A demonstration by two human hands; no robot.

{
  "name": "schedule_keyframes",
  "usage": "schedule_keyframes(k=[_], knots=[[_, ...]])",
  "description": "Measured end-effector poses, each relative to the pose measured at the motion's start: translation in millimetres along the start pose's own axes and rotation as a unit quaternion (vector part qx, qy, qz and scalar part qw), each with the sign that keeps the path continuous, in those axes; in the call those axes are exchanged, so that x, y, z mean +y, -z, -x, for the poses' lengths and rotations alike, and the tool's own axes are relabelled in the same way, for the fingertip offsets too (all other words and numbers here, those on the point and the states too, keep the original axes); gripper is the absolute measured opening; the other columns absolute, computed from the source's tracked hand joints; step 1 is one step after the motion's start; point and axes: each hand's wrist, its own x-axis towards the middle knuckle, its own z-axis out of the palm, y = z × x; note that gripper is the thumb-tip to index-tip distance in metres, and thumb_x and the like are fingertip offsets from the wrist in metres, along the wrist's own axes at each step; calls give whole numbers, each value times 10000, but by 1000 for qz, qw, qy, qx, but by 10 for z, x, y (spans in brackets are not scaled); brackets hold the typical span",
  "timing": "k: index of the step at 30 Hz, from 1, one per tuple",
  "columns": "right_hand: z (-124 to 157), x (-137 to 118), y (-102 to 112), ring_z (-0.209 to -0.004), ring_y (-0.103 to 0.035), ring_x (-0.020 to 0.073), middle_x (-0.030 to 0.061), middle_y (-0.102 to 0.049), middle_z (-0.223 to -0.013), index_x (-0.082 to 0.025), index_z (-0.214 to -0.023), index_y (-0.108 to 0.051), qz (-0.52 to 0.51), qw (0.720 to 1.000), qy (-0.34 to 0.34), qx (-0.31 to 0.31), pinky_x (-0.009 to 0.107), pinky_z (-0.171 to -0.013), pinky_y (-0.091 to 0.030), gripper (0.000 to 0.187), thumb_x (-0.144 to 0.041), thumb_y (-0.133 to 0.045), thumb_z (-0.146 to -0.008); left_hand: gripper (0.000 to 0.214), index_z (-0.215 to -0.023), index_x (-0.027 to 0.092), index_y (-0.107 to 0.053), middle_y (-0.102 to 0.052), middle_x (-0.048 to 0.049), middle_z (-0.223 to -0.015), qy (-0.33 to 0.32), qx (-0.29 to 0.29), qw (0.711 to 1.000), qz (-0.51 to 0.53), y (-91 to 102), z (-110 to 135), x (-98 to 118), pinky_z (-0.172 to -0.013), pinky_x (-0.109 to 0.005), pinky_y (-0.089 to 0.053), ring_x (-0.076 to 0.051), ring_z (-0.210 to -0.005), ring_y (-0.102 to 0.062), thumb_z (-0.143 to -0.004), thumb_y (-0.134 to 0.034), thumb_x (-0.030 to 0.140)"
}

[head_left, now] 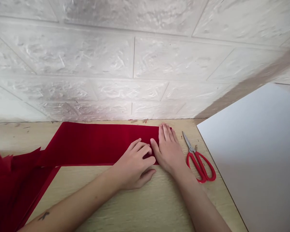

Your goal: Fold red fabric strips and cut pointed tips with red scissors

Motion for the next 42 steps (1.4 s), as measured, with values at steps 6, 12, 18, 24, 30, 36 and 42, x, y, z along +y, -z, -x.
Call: schedule_keyframes(k=[6,12,18,24,30,36,42], knots=[[12,-34,36,-1610,-187,317,231,-213,-1702,75,-1612,-279,13,999,-7,-29,485,-1330,-171,716,-399,-277,-1075,319,-1136,177,-659,-679,-99,-1219,101,2,995,-12,293,-104,-167,-900,-386,-626,-217,-1072,-677,-1038,-356,199],[10,18,4,-1609,-197,310,227,-220,-1701,66,-1611,-291,-28,1000,9,-6,511,-1326,-177,722,-401,-296,-1060,465,-1438,135,-551,-500,-168,-1560,96,-68,988,-104,360,-225,-408,-1245,-575,-371,-349,-1511,-406,-1078,-363,362],[10,58,-29,-1601,-241,296,224,-276,-1691,47,-1600,-335,-44,999,19,10,513,-1320,-198,694,-360,-309,-1039,735,-1604,171,-381,-250,-203,-1710,96,-140,979,-114,236,-105,-410,-1278,-687,-173,-412,-1606,-165,-1040,-347,640],[-9,60,-9,-1614,-194,280,201,-236,-1713,34,-1623,-287,-46,999,17,-14,498,-1331,-167,708,-350,-318,-1029,968,-1627,216,-347,-165,-247,-1717,60,-136,984,-102,193,-50,-435,-1228,-782,-87,-479,-1601,-99,-890,-473,831],[48,116,74,-1628,-139,269,177,-197,-1732,13,-1631,-282,-140,989,19,-31,522,-1336,-111,694,-386,-280,-1063,820,-1617,267,-370,-214,-190,-1723,29,-130,986,-105,191,-32,-405,-1212,-809,-67,-475,-1597,-127,-937,-567,680],[316,401,299,-1517,-440,230,80,-608,-1522,-223,-1416,-638,-313,945,59,77,519,-1273,-335,496,-453,-333,-1100,700,-1595,335,-408,-295,-166,-1700,12,-99,989,-105,116,24,-410,-1220,-791,-102,-463,-1584,-200,-972,-557,617],[349,574,424,-1371,-610,259,67,-726,-1363,-246,-1282,-743,-301,947,115,-21,516,-1186,-471,451,-397,-361,-1095,687,-1594,306,-413,-336,-185,-1678,19,-124,987,-106,138,8,-369,-1196,-811,-149,-480,-1572,-221,-978,-572,566]])
